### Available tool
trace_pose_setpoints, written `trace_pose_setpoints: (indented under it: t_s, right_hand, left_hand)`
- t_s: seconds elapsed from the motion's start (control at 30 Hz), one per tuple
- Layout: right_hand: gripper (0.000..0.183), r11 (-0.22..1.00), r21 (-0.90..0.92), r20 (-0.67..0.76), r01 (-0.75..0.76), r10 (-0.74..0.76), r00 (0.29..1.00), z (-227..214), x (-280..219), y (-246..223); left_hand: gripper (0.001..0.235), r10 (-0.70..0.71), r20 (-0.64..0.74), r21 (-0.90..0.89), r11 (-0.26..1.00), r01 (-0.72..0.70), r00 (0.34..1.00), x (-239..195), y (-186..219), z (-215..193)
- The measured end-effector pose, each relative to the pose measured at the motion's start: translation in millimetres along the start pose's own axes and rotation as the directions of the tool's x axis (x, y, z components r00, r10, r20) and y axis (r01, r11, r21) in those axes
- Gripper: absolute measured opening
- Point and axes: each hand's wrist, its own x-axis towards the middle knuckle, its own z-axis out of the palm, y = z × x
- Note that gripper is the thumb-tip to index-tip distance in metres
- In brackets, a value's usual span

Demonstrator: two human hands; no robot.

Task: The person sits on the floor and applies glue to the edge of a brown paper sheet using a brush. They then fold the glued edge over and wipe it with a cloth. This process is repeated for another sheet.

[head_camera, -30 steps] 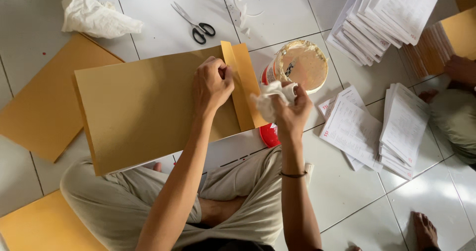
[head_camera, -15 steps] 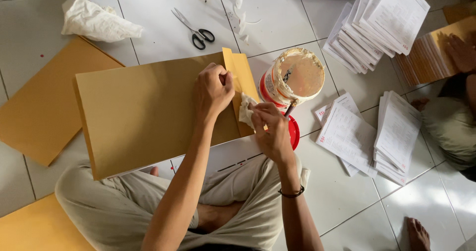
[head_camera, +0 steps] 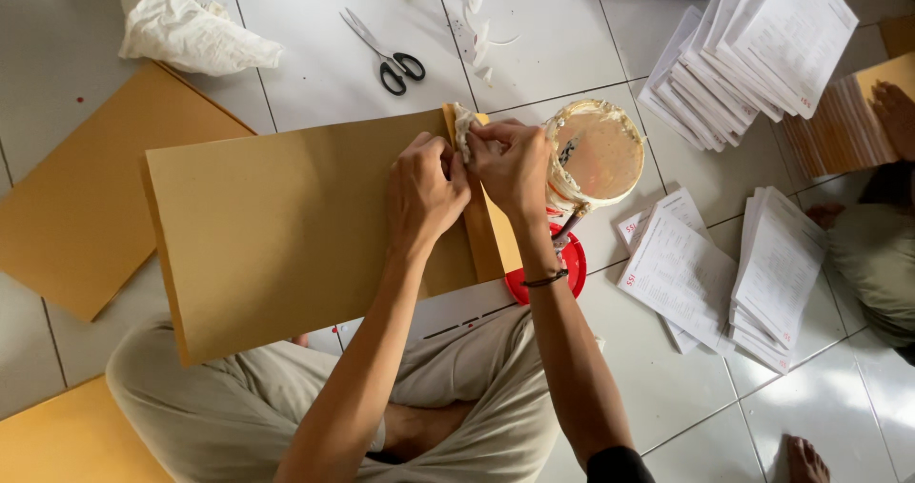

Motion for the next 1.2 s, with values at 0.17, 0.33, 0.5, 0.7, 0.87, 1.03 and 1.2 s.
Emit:
trace_pose_setpoints:
  t_s: [0.17,0.33,0.5,0.7,0.87,1.03,1.2]
  right_hand:
    - [0.008,0.995,0.014,0.094,-0.096,0.094,0.991,-39.6,-60.8,-17.5]
    - [0.013,0.980,0.016,0.056,-0.200,0.199,0.978,-55.6,-103.4,-17.3]
    - [0.013,0.989,0.078,0.037,-0.125,0.122,0.992,-54.4,-98.6,-12.2]
    - [0.010,0.991,0.050,0.036,-0.123,0.121,0.992,-51.7,-91.8,-19.2]
    - [0.010,0.997,-0.030,-0.002,-0.066,0.066,0.998,-18.2,-51.1,-1.3]
    - [0.008,0.993,-0.108,0.003,-0.048,0.048,0.999,14.6,10.6,0.2]
    - [0.008,0.989,-0.148,0.022,0.029,-0.026,0.999,35.5,53.7,9.9]
  left_hand:
    - [0.020,-0.007,-0.009,-0.018,1.000,0.006,1.000,0.4,0.3,1.0]
    - [0.020,-0.036,-0.036,-0.032,0.999,0.035,0.999,5.0,-7.8,5.3]
    - [0.024,-0.054,-0.006,0.046,0.997,0.055,0.999,42.1,-15.4,-1.3]
    - [0.021,-0.015,0.049,0.077,0.997,0.011,0.999,45.3,-21.4,-5.2]
    - [0.019,-0.013,0.058,0.139,0.990,0.005,0.998,44.2,-16.2,-6.6]
    - [0.015,-0.014,0.095,0.150,0.989,0.000,0.995,43.7,-7.7,-12.8]
    - [0.015,0.015,0.099,0.168,0.985,-0.031,0.995,46.1,-12.7,-10.9]
